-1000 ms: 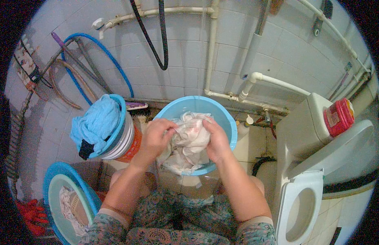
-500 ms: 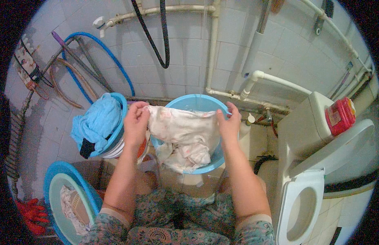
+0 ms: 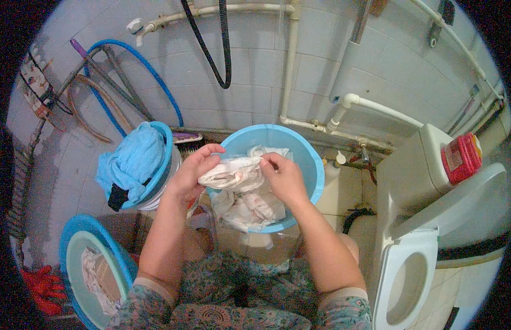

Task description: The person sits on the floor in a bathroom and hand-washes clothes in a blue basin. They wring out a light blue towel and place it in a bucket, then wash a black garment and a white patterned cloth by submerging, scrubbing, and wringing them in the water.

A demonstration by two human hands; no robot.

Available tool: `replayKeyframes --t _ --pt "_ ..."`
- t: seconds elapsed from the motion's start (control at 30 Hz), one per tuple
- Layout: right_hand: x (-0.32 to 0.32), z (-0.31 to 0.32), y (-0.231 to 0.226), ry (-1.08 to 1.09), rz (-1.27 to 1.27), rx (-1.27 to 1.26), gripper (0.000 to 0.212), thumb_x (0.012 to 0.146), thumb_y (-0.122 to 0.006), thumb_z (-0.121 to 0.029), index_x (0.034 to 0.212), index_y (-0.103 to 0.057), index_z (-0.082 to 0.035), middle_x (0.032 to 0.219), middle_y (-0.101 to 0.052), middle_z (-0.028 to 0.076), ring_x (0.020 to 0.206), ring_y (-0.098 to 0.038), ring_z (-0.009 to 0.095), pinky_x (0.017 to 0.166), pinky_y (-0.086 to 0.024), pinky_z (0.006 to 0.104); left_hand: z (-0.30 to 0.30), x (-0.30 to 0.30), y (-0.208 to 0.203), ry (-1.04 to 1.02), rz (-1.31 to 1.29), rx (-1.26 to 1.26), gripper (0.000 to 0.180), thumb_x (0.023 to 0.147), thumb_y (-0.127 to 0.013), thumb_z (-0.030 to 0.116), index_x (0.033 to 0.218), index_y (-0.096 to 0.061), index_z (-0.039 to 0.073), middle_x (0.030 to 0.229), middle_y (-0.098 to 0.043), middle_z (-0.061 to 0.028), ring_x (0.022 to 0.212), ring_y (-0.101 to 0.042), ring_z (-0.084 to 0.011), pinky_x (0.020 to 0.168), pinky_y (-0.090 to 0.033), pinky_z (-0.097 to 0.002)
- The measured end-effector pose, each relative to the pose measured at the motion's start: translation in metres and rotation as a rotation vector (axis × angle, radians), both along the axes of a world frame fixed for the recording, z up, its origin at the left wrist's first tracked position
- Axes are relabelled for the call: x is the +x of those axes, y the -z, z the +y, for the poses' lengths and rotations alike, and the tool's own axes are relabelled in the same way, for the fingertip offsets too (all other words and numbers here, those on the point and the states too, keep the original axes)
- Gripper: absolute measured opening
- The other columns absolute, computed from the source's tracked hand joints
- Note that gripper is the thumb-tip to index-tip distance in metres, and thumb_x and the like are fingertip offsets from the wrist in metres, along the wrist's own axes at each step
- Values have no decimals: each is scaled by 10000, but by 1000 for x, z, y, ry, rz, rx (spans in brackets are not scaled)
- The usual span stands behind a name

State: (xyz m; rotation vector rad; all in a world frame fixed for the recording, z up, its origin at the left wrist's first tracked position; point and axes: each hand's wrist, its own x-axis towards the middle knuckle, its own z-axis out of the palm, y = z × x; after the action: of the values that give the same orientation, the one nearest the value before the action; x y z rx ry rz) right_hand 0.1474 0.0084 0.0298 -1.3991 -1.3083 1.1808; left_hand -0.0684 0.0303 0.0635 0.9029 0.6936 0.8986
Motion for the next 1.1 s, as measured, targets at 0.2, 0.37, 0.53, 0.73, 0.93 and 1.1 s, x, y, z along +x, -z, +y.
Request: replayKeyframes --t 0.2,0.37,0.53,0.73,0.93,1.1 --pt "15 9 -5 287 520 47 227 883 -488 -171 1023 -557 -7 891 -594 2 768 -535 83 693 -434 240 12 2 14 -296 -196 125 322 841 -579 150 1125 -466 53 971 -512 -25 910 -517 -128 853 -431 -289" --pt "51 21 16 275 -100 63 337 838 -533 -212 1121 -536 -28 1002 -600 87 867 -568 219 795 -439 313 10 -12 54 132 1083 850 426 732 -671 219 1114 -524 101 1176 -446 -120 1052 -460 -224 898 -384 -378" --pt "49 5 43 -128 -826 159 500 726 -644 -311 1147 -532 -64 1227 -472 161 1108 -456 339 947 -367 377 -29 -12 90 481 1489 1127 421 679 -681 261 1063 -570 129 1143 -506 -128 1061 -481 -272 892 -363 -426" --pt "9 -26 84 -459 -1082 497 428 695 -653 -265 1085 -579 -108 1104 -549 168 1066 -480 343 986 -290 431 -17 -1 109 694 1480 1021 284 736 -623 208 1005 -581 131 866 -597 -76 837 -579 -236 770 -435 -384" --pt "30 8 42 153 -743 178 209 785 -519 -180 936 -636 -97 822 -606 190 774 -603 279 693 -473 364 9 -33 49 234 656 458 144 870 -519 179 949 -521 58 861 -565 -11 839 -539 -118 777 -430 -282" --pt "82 16 8 409 300 311 174 841 -483 -74 981 -580 -37 870 -593 6 764 -524 93 687 -413 231 20 -56 27 -270 -112 176 153 885 -487 143 1024 -477 80 957 -563 -29 934 -544 -156 839 -442 -324"
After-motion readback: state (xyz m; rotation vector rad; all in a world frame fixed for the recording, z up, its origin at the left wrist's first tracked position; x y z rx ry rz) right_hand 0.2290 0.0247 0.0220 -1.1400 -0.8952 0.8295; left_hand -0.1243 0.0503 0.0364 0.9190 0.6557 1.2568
